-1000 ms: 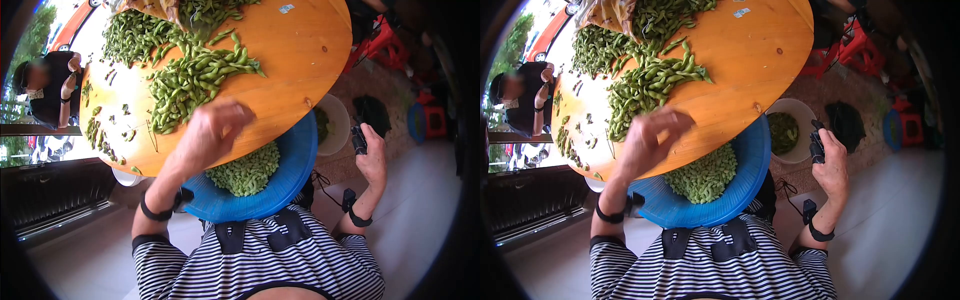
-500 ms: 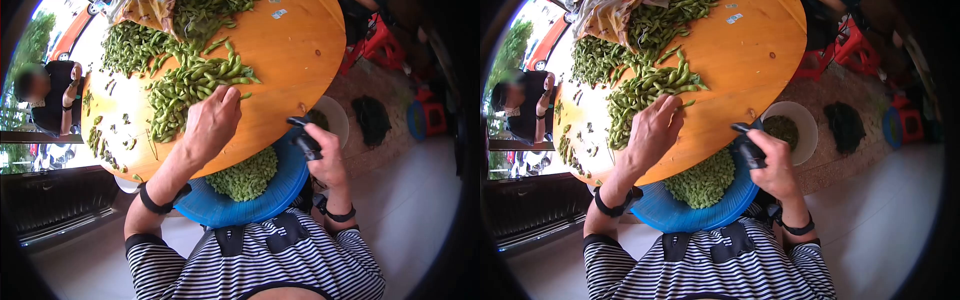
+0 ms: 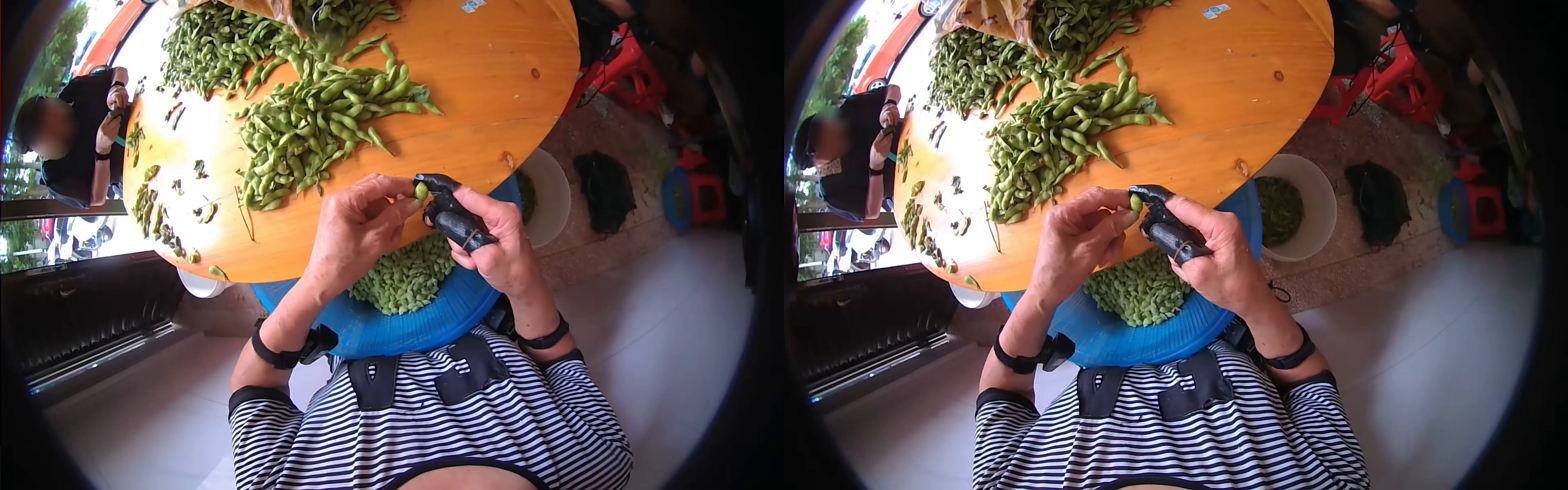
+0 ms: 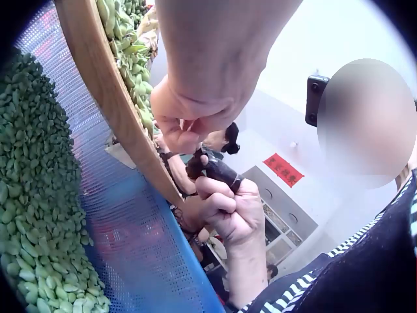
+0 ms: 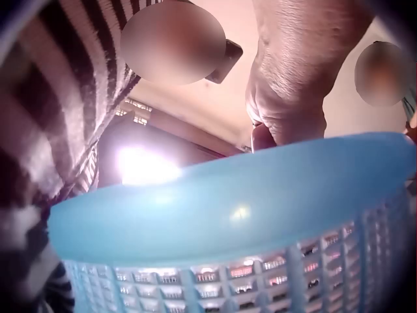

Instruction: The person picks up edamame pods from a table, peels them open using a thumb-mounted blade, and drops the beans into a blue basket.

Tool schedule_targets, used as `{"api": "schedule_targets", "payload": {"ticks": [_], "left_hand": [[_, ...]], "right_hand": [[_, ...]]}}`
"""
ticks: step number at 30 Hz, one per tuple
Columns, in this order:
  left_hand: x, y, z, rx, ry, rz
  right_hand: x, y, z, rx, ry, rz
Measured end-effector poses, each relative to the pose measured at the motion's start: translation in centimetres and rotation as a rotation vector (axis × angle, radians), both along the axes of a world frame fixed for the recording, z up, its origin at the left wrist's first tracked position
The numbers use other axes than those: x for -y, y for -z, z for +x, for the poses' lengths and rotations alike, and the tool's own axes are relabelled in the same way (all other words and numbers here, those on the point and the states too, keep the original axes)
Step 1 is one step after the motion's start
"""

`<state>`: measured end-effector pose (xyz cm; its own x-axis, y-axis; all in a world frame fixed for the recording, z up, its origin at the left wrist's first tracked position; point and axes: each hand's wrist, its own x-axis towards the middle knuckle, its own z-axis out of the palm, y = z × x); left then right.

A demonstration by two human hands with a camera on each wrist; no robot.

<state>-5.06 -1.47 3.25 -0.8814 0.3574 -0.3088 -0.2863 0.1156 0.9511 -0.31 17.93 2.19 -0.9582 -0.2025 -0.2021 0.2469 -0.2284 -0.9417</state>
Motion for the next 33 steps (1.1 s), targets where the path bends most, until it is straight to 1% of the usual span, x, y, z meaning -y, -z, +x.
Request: {"api": "schedule_targets", "payload": {"ticks": [1, 2, 3, 4, 5, 7, 9, 10, 11, 12, 13, 14, 15, 16, 17, 19, 20, 22, 23, 25, 26, 27, 29, 30, 31, 32, 33], "left_hand": [[0.0, 0.1, 0.0, 0.004, -0.001, 0.001], [-0.1, 0.3, 0.0, -0.047, 0.013, 0.003], [-0.1, 0.4, 0.0, -0.098, 0.026, 0.005], [-0.2, 0.3, 0.1, -0.095, 0.024, 0.004], [-0.2, 0.1, 0.2, -0.113, 0.023, -0.013], [-0.2, 0.2, 0.4, -0.127, 0.022, -0.031], [-0.1, 0.4, 0.5, -0.154, 0.014, -0.03], [-0.1, 0.2, 0.5, -0.151, 0.013, -0.031], [0.0, 0.0, 0.5, -0.006, 0.011, 0.098], [0.1, -0.2, 0.5, 0.139, 0.01, 0.227], [0.4, -0.1, 0.3, 0.141, 0.011, 0.226], [0.8, 0.1, 0.1, 0.269, 0.059, 0.29], [1.0, 0.2, 0.0, 0.397, 0.108, 0.353], [0.8, 0.3, 0.3, 0.422, 0.085, 0.389], [0.7, 0.3, 0.4, 0.425, 0.084, 0.391], [0.6, 0.3, 0.6, 0.419, 0.095, 0.395], [0.4, 0.0, 0.7, 0.42, 0.095, 0.395], [-0.4, -0.7, 1.0, 0.305, 0.057, 0.265], [-0.6, -0.5, 1.2, 0.306, 0.054, 0.265], [-0.6, 0.7, 1.5, 0.04, 0.055, -0.013], [-0.1, 1.6, 1.6, -0.113, 0.113, -0.219], [0.0, 0.9, 1.5, -0.112, 0.112, -0.219], [0.1, -1.2, 0.9, -0.129, 0.258, -0.274], [0.4, -1.2, 0.7, -0.129, 0.257, -0.274], [0.8, -1.1, 0.5, -0.08, 0.296, -0.213], [1.0, -0.9, 0.4, -0.032, 0.334, -0.152], [1.1, -0.7, 0.4, -0.033, 0.333, -0.152]], "right_hand": [[0.0, 0.0, 0.1, -0.04, -0.009, 0.098], [0.1, 0.1, 0.2, -0.037, -0.01, 0.099], [0.4, 0.2, 0.3, -0.07, 0.031, 0.107], [0.6, 0.2, 0.3, -0.104, 0.072, 0.114], [0.6, 0.2, 0.2, -0.102, 0.069, 0.113], [0.6, 0.3, 0.0, -0.187, 0.04, 0.207], [0.5, -0.1, -0.1, -0.209, 0.025, 0.239], [0.5, -0.1, -0.1, -0.234, 0.012, 0.271], [0.3, 0.0, -0.1, -0.231, 0.011, 0.269], [-0.1, 0.2, 0.0, -0.14, -0.03, 0.173], [-0.5, 0.3, 0.1, -0.049, -0.07, 0.077], [-0.8, 0.8, 0.1, -0.047, -0.067, 0.077], [-1.0, 1.4, 0.2, 0.065, -0.101, -0.248], [-1.2, 1.8, 0.2, 0.177, -0.134, -0.574], [-1.2, 1.9, 0.2, 0.18, -0.133, -0.572], [-1.2, 2.0, 0.1, 0.164, -0.167, -0.689], [-1.2, 1.8, 0.1, 0.165, -0.167, -0.689], [-1.2, 1.1, 0.3, 0.05, -0.181, -0.152], [-0.7, 1.0, 0.3, 0.053, -0.183, -0.152], [0.5, 0.9, 0.3, -0.335, -0.035, 0.251], [0.4, 0.8, 0.3, -0.316, -0.054, 0.27], [0.3, 1.1, 0.3, -0.315, -0.055, 0.27], [-0.1, 1.9, 0.3, -0.258, -0.056, 0.207], [-0.3, 1.2, 0.2, -0.171, -0.069, 0.163], [-0.3, 0.7, 0.2, -0.172, -0.069, 0.163], [-0.3, 0.3, 0.2, -0.092, -0.06, 0.098], [-0.3, 0.1, 0.1, -0.013, -0.051, 0.033]]}}
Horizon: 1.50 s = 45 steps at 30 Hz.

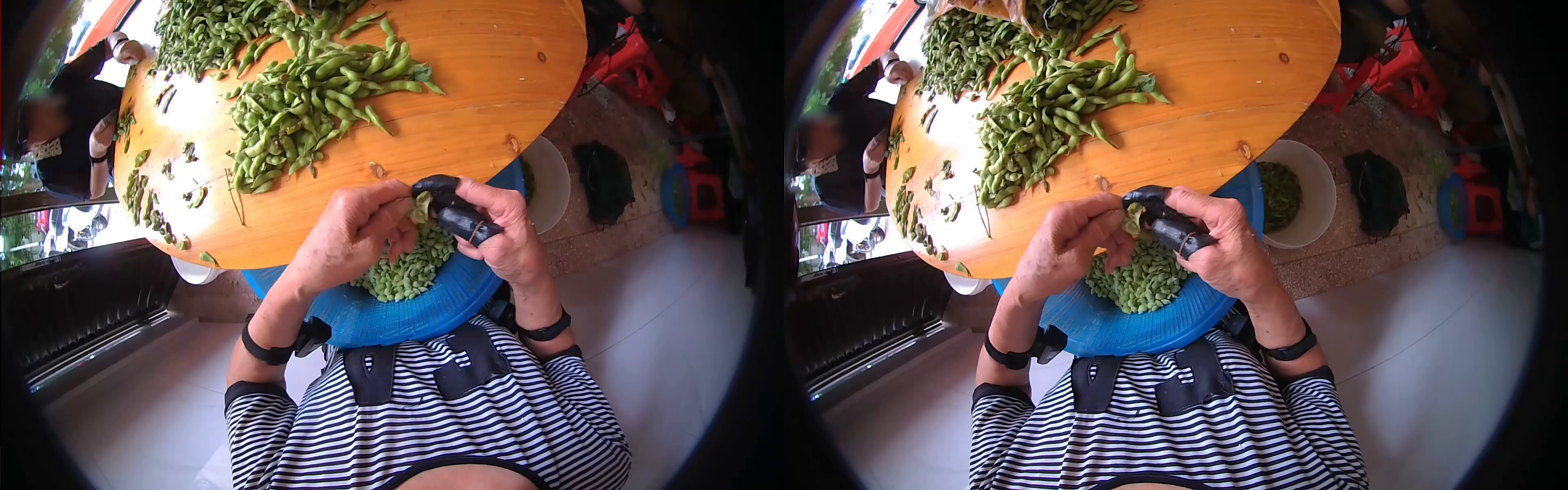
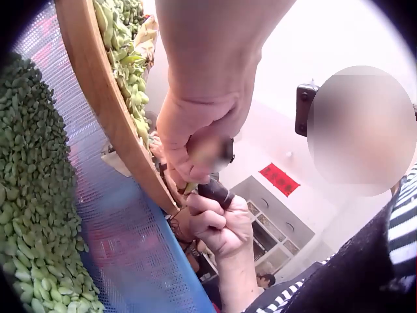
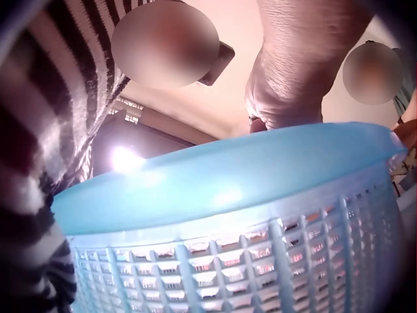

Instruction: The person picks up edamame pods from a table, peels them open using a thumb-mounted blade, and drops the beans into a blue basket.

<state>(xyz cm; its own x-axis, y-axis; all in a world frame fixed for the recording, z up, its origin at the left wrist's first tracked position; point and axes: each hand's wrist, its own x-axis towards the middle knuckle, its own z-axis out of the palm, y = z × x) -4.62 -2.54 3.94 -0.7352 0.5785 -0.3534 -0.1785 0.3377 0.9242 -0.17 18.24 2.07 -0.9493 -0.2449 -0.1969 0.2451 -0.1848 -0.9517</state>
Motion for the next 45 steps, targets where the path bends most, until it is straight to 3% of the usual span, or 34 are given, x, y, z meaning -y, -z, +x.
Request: {"api": "schedule_targets", "payload": {"ticks": [2, 3, 5, 7, 10, 13, 17, 19, 20, 23, 24, 26, 28, 34, 37, 39, 40, 42, 45], "left_hand": [[0.2, 0.6, 0.1, 0.209, -0.14, 0.321], [0.0, 0.8, 0.2, 0.208, -0.14, 0.321], [-0.7, 1.2, 0.6, 0.314, -0.336, 0.522], [-1.2, 2.1, 1.1, 0.301, -0.348, 0.575], [-1.8, 2.4, 1.7, 0.296, -0.404, 0.611], [-2.6, 1.6, 1.9, 0.288, -0.445, 0.494], [-2.4, 1.6, 2.0, 0.188, -0.416, 0.474], [-2.3, 1.9, 1.9, 0.22, -0.417, 0.529], [-2.2, 1.9, 1.8, 0.222, -0.419, 0.53], [-1.7, 1.4, 1.4, 0.353, -0.422, 0.594], [-1.5, 1.1, 1.3, 0.392, -0.388, 0.599], [-1.0, 1.0, 1.0, 0.432, -0.355, 0.605], [-0.5, 1.3, 0.6, 0.572, -0.229, 0.738], [-1.1, 1.7, 1.2, 0.546, -0.305, 0.764], [-1.5, 1.4, 1.5, 0.546, -0.347, 0.748], [-1.6, 1.8, 1.7, 0.554, -0.351, 0.777], [-1.5, 2.1, 1.8, 0.562, -0.355, 0.806], [-1.3, 2.8, 1.7, 0.566, -0.326, 0.847], [-1.3, 4.2, 1.8, 0.565, -0.288, 0.932]], "right_hand": [[-0.1, 0.1, -0.1, 0.055, 0.04, -0.124], [-0.2, 0.3, -0.2, 0.111, 0.082, -0.248], [0.5, 1.1, 0.0, 0.085, 0.144, -0.329], [0.7, 1.3, 0.0, 0.059, 0.202, -0.411], [1.0, 0.3, -0.2, 0.035, 0.165, -0.293], [2.5, -1.5, -0.1, -0.309, 0.195, 0.33], [2.2, 0.1, -0.4, -0.523, 0.228, 0.46], [2.5, -0.5, -0.4, -0.296, 0.217, 0.214], [2.3, -0.4, -0.3, -0.295, 0.215, 0.216], [1.0, 0.8, -0.6, 0.062, 0.072, -0.404], [0.5, 1.5, -0.8, 0.062, 0.073, -0.404], [-0.3, 2.4, -1.3, 0.241, -0.064, -0.744], [-0.2, 3.0, -1.2, 0.282, 0.0, -0.811], [-0.6, 3.6, -1.2, 0.308, 0.049, -0.838], [-0.6, 2.5, -1.1, 0.141, -0.078, -0.693], [0.0, 0.8, -0.5, 0.034, 0.084, -0.337], [0.4, 0.0, -0.3, 0.035, 0.084, -0.338], [1.1, -1.0, -0.1, -0.265, 0.167, 0.207], [1.1, -0.2, 0.3, -0.417, 0.206, 0.275]]}}
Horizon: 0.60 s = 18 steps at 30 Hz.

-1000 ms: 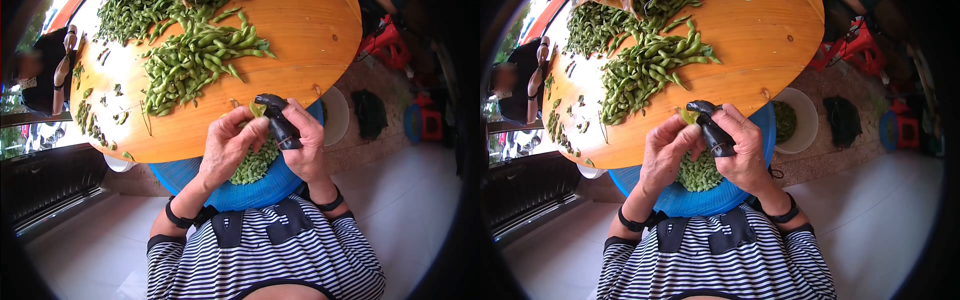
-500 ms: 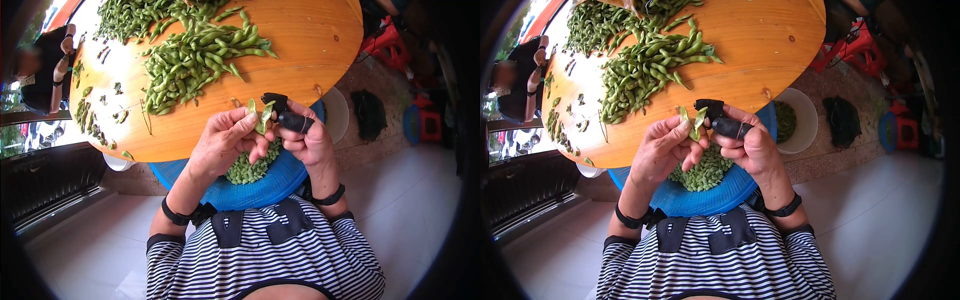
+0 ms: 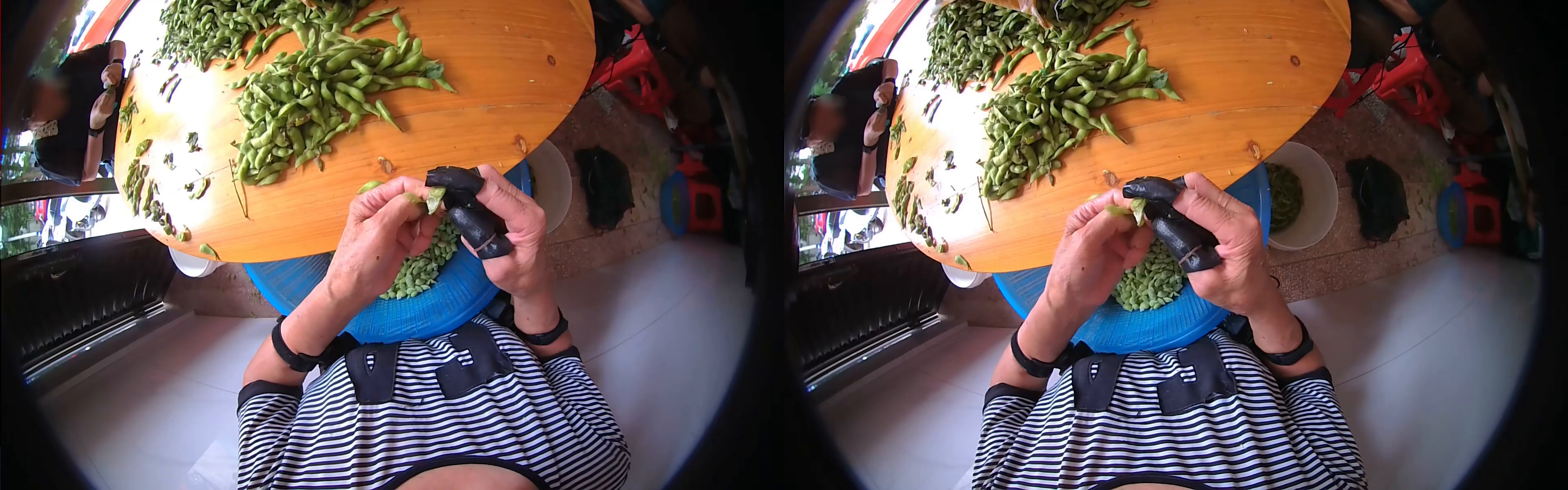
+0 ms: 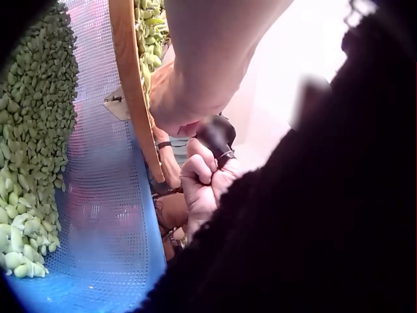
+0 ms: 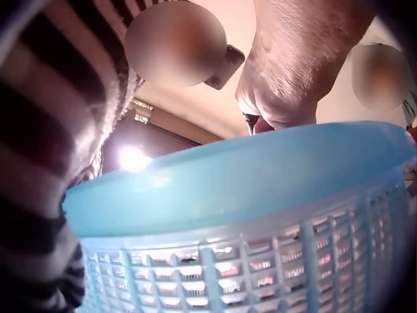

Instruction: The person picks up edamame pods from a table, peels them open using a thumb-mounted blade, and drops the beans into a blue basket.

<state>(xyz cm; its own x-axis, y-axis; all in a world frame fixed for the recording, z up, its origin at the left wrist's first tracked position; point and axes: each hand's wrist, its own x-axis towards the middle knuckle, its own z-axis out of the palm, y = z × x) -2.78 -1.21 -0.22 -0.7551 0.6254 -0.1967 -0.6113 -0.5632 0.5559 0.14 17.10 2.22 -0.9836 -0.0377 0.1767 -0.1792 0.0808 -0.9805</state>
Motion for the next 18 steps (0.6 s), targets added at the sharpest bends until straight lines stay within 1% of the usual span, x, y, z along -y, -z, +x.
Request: {"api": "schedule_targets", "payload": {"ticks": [1, 2, 3, 4, 5, 7, 8, 9, 11, 12, 13, 15, 16, 18], "left_hand": [[-0.2, 0.0, 0.1, -0.01, -0.007, 0.04], [-0.3, -0.3, 0.4, -0.01, -0.007, 0.038], [-0.8, -1.8, 0.6, 0.043, -0.037, -0.124], [-1.1, -2.7, 0.8, 0.097, -0.067, -0.286], [-0.8, -2.7, 1.0, 0.097, -0.067, -0.287], [0.8, -2.9, 0.8, -0.331, 0.296, -0.44], [1.8, -3.5, 0.5, -0.528, 0.445, -0.468], [2.3, -3.9, 0.0, -0.531, 0.447, -0.471], [2.9, -4.6, -1.2, -1.133, 0.457, -0.591], [3.0, -5.8, -1.9, -1.025, 0.399, -0.761], [3.3, -5.4, -2.9, -1.067, 0.256, -0.884], [2.8, -4.9, -5.5, -1.384, -0.052, -1.357], [2.5, -4.7, -6.7, -1.389, -0.057, -1.357], [2.0, -4.1, -8.4, -1.716, -0.176, -1.51]], "right_hand": [[0.0, 0.1, 0.1, -0.053, -0.011, 0.016], [-0.2, -0.6, 0.2, 0.085, -0.006, -0.052], [-0.7, 0.1, 0.4, 0.15, 0.016, -0.125], [-1.5, -0.3, 0.5, 0.19, -0.032, -0.275], [-2.6, -0.6, 0.6, 0.228, -0.082, -0.426], [-5.8, 0.3, 2.2, 0.184, 0.065, -0.392], [-8.0, 0.2, 2.4, 0.141, 0.042, -0.374], [-10.2, -0.3, 2.6, 0.099, 0.023, -0.356], [-14.0, -1.5, 3.3, 0.218, 0.046, -0.005], [-15.8, -1.3, 3.6, 0.348, 0.166, 0.274], [-16.1, -0.4, 3.2, 0.085, 0.241, 0.66], [-17.0, 0.5, 3.7, 0.176, 0.433, 0.843], [-16.8, 0.5, 3.6, 0.17, 0.436, 0.842], [-15.7, 0.3, 3.2, 0.139, 0.372, 0.612]]}}
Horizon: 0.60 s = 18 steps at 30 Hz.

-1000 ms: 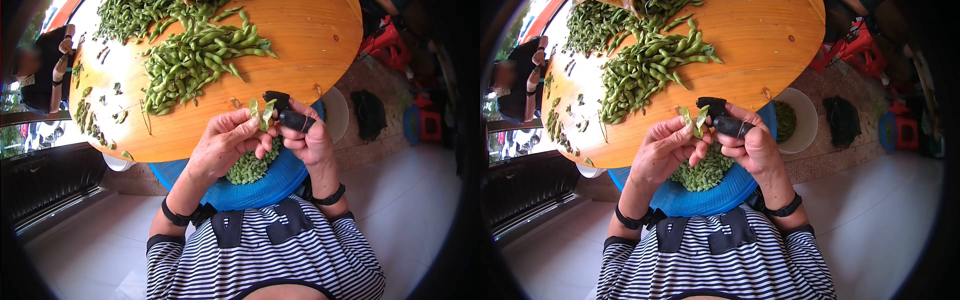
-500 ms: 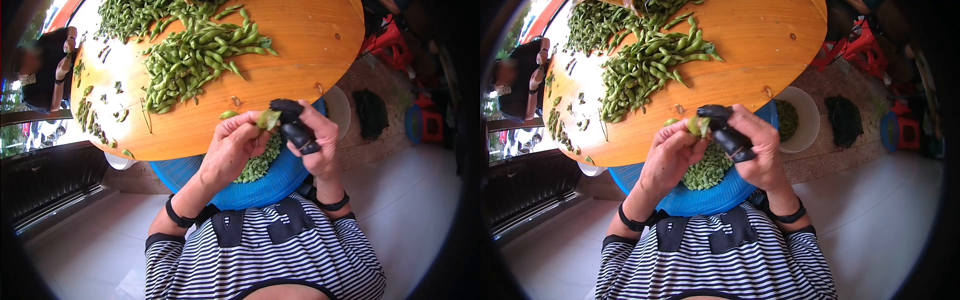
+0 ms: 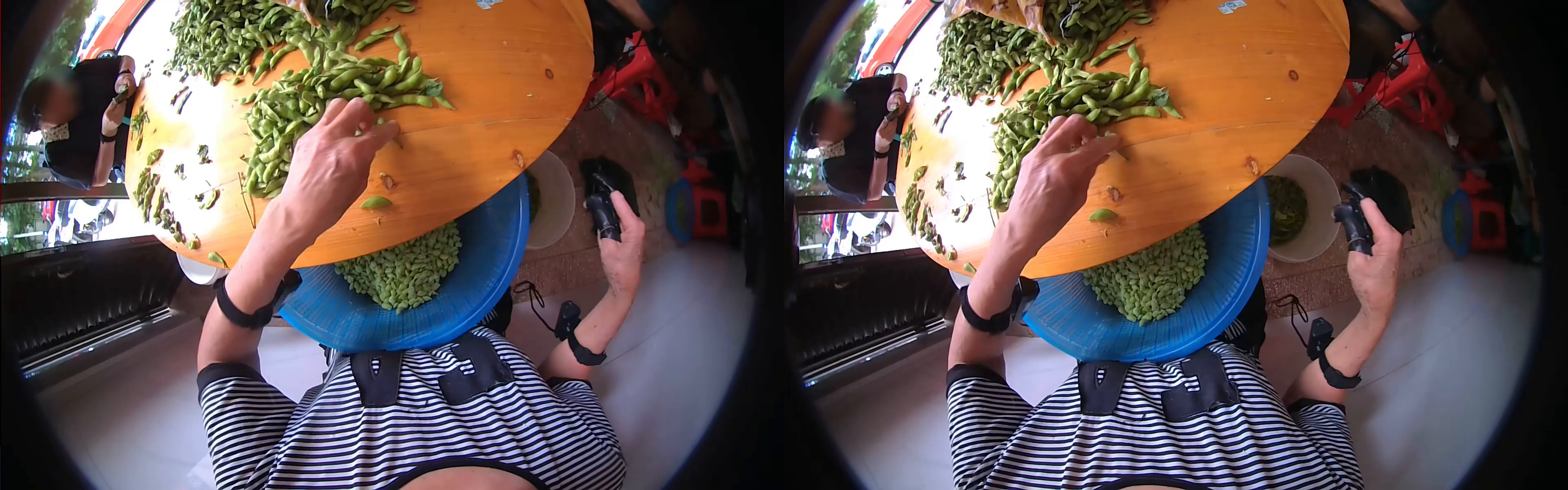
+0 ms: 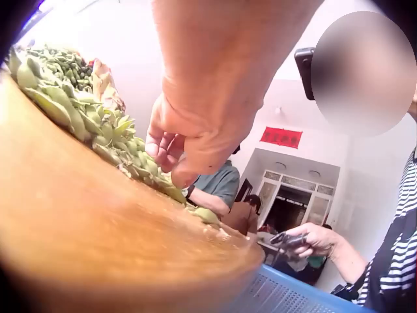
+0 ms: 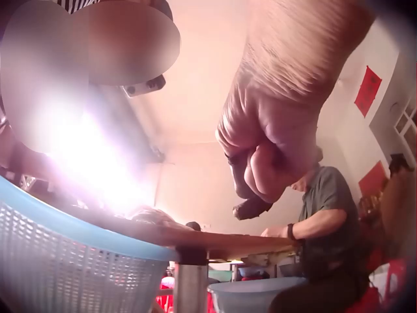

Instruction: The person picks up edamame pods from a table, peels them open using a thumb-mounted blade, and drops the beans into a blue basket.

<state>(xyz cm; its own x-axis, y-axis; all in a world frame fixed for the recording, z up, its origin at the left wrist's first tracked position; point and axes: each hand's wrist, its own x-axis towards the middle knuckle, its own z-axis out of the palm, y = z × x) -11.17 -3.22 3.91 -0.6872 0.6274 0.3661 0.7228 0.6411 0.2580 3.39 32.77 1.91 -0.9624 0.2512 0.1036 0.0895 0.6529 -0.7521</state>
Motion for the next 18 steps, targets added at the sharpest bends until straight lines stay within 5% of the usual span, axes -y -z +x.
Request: {"api": "schedule_targets", "payload": {"ticks": [5, 7, 9, 11, 13, 16, 18], "left_hand": [[-1.0, 0.3, -0.7, -0.087, 0.072, -0.115], [-1.6, -0.5, 0.4, 0.067, 0.041, 0.217], [-2.2, -1.1, 1.5, 0.051, 0.031, 0.256], [-2.4, -1.4, 3.3, 0.653, -0.122, 0.392], [-2.2, -0.8, 4.3, 0.61, -0.088, 0.383], [-1.3, 0.1, 5.4, 1.074, -0.161, 0.682], [-1.3, 0.5, 6.1, 1.156, -0.183, 0.789]], "right_hand": [[5.1, 0.2, -1.5, -0.034, -0.098, -0.109], [7.8, -1.1, -1.9, 0.07, -0.144, -0.389], [10.5, -1.0, -2.5, 0.078, -0.185, -0.591], [12.1, -0.9, -3.0, 0.186, -0.232, -0.757], [14.1, -0.8, -3.3, 0.195, -0.254, -0.949], [15.1, -0.9, -3.5, 0.254, -0.301, -1.095], [15.1, -0.2, -3.5, 0.271, -0.383, -1.084]]}}
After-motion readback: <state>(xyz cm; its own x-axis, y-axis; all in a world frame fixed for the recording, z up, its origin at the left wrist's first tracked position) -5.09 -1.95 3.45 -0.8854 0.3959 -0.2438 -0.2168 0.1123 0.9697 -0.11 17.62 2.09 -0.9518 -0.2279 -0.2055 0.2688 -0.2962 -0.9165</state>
